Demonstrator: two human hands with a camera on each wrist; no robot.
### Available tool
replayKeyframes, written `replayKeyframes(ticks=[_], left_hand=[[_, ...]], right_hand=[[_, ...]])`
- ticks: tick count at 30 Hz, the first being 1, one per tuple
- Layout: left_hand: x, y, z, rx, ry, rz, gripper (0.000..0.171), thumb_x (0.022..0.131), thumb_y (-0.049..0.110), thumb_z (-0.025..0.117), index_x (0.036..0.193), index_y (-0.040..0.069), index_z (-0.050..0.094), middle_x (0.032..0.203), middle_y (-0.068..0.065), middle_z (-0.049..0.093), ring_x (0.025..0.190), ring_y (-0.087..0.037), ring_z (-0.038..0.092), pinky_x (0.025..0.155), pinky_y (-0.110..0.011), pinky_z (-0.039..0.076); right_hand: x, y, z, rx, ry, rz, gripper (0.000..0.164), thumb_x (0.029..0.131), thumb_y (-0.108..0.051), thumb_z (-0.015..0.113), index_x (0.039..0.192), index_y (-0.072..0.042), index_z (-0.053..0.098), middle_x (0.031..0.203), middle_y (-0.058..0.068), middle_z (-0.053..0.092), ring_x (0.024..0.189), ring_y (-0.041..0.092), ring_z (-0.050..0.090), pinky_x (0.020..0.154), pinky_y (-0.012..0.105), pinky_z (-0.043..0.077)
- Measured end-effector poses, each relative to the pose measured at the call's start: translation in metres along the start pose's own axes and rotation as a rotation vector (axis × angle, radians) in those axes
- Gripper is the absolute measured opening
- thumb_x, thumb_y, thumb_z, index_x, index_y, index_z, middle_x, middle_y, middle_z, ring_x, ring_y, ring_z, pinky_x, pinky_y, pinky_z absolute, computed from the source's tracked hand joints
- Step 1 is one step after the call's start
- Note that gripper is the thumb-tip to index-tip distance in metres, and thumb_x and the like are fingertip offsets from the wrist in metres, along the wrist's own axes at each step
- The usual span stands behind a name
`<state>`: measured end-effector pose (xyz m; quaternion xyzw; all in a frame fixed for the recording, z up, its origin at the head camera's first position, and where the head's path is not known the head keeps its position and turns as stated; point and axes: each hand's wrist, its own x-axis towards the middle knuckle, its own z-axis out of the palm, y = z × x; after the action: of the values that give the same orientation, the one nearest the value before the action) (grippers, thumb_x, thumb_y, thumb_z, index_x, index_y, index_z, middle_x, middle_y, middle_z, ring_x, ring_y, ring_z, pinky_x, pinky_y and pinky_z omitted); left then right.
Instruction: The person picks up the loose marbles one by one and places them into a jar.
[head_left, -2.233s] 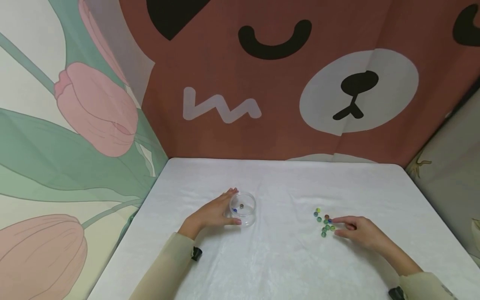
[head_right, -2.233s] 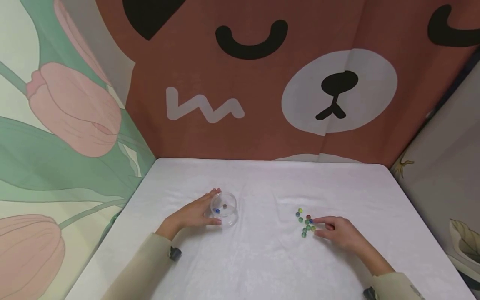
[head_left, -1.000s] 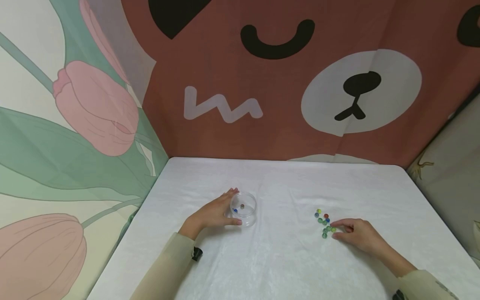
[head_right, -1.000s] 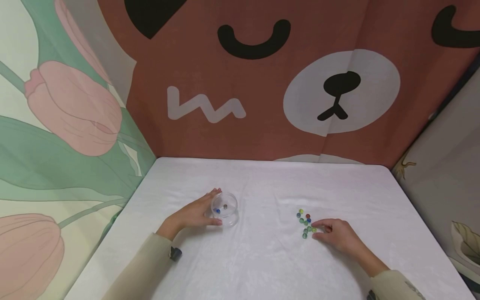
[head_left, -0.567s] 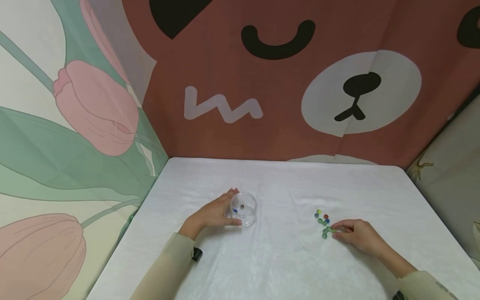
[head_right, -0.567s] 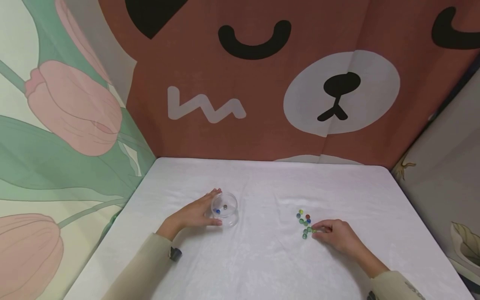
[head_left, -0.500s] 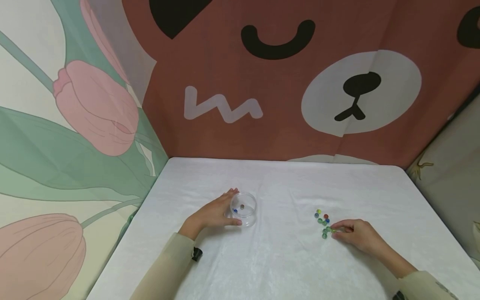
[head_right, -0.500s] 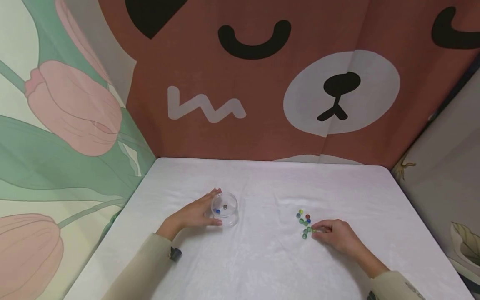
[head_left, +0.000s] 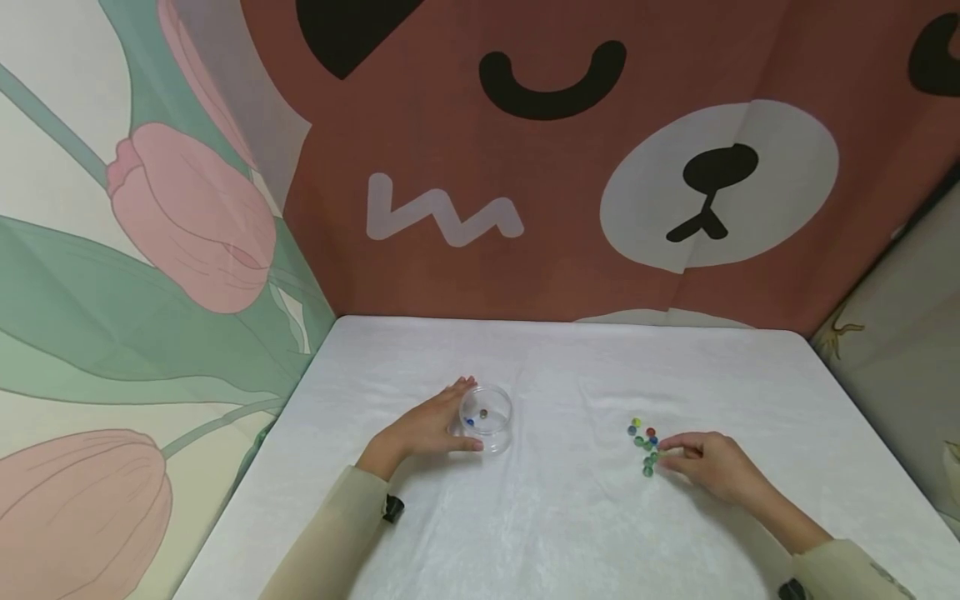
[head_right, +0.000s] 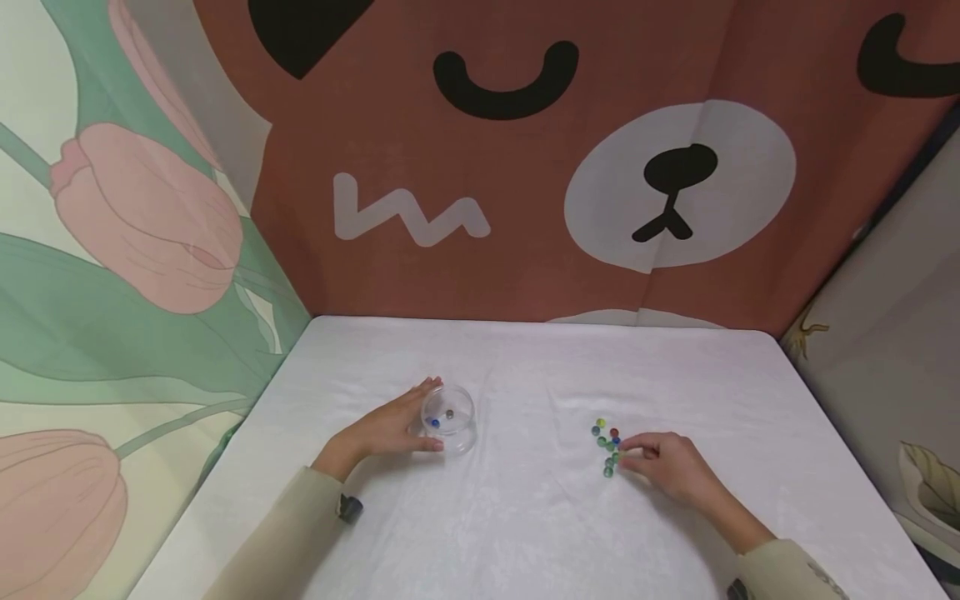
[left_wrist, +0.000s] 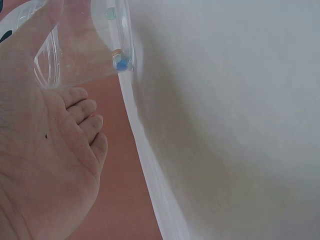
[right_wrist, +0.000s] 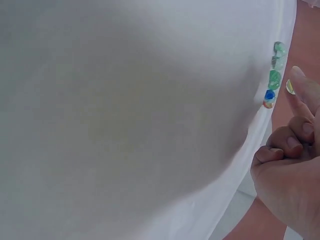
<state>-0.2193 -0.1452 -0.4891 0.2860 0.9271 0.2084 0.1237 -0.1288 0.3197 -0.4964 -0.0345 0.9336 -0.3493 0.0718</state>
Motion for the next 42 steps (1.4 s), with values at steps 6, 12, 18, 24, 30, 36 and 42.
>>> replayKeyframes(ticks=[6,12,18,24,30,36,42], left_hand=[[0.000,-0.001,0.001,-0.007,0.001,-0.002,0.113,0.082,0.070,0.070,0.164,0.017,0.014,0.170,0.006,0.010,0.157,-0.017,0.009,0.126,-0.041,0.017],[-0.002,0.001,-0.001,-0.011,-0.001,-0.007,0.112,0.082,0.069,0.071,0.164,0.018,0.014,0.170,0.006,0.010,0.157,-0.017,0.009,0.126,-0.042,0.018],[-0.002,0.002,-0.001,-0.003,0.002,-0.013,0.112,0.082,0.069,0.070,0.164,0.017,0.014,0.170,0.005,0.009,0.156,-0.017,0.009,0.126,-0.042,0.018],[-0.001,0.002,0.001,-0.005,0.012,-0.008,0.113,0.082,0.068,0.071,0.164,0.014,0.015,0.171,0.000,0.011,0.156,-0.019,0.010,0.126,-0.044,0.019],[-0.001,0.000,0.002,0.001,0.019,-0.003,0.113,0.082,0.070,0.070,0.164,0.016,0.015,0.171,0.003,0.010,0.156,-0.019,0.011,0.126,-0.043,0.019],[-0.001,0.000,0.003,0.003,0.016,-0.009,0.112,0.082,0.070,0.070,0.164,0.016,0.016,0.171,0.002,0.011,0.156,-0.019,0.011,0.126,-0.043,0.019],[-0.001,0.002,0.002,0.003,0.013,-0.022,0.112,0.082,0.069,0.071,0.164,0.018,0.015,0.171,0.004,0.010,0.156,-0.018,0.011,0.125,-0.044,0.020]], right_hand=[[0.002,-0.010,0.002,0.008,0.018,-0.036,0.035,0.089,-0.033,0.079,0.114,-0.009,0.077,0.061,-0.007,0.039,0.055,0.006,0.034,0.049,0.023,0.034],[0.006,-0.019,0.006,0.027,0.050,-0.100,0.033,0.089,-0.032,0.079,0.113,-0.008,0.078,0.059,-0.008,0.039,0.053,0.004,0.030,0.048,0.023,0.032],[0.009,-0.027,0.010,0.068,0.049,-0.118,0.031,0.091,-0.030,0.077,0.113,-0.009,0.077,0.060,-0.007,0.040,0.053,0.005,0.030,0.048,0.023,0.032],[0.012,-0.033,0.015,0.111,0.053,-0.114,0.035,0.090,-0.033,0.077,0.115,-0.009,0.077,0.060,-0.007,0.038,0.055,0.005,0.031,0.050,0.024,0.031],[0.016,-0.042,0.022,0.152,0.055,-0.120,0.035,0.090,-0.035,0.077,0.114,-0.010,0.077,0.058,-0.007,0.037,0.053,0.005,0.029,0.048,0.024,0.033],[0.020,-0.053,0.029,0.155,0.071,-0.135,0.032,0.089,-0.032,0.079,0.112,-0.009,0.078,0.058,-0.008,0.037,0.052,0.004,0.031,0.047,0.022,0.032],[0.026,-0.062,0.035,0.164,0.068,-0.122,0.028,0.089,-0.027,0.079,0.111,-0.009,0.079,0.058,-0.007,0.036,0.053,0.005,0.031,0.047,0.022,0.031]])
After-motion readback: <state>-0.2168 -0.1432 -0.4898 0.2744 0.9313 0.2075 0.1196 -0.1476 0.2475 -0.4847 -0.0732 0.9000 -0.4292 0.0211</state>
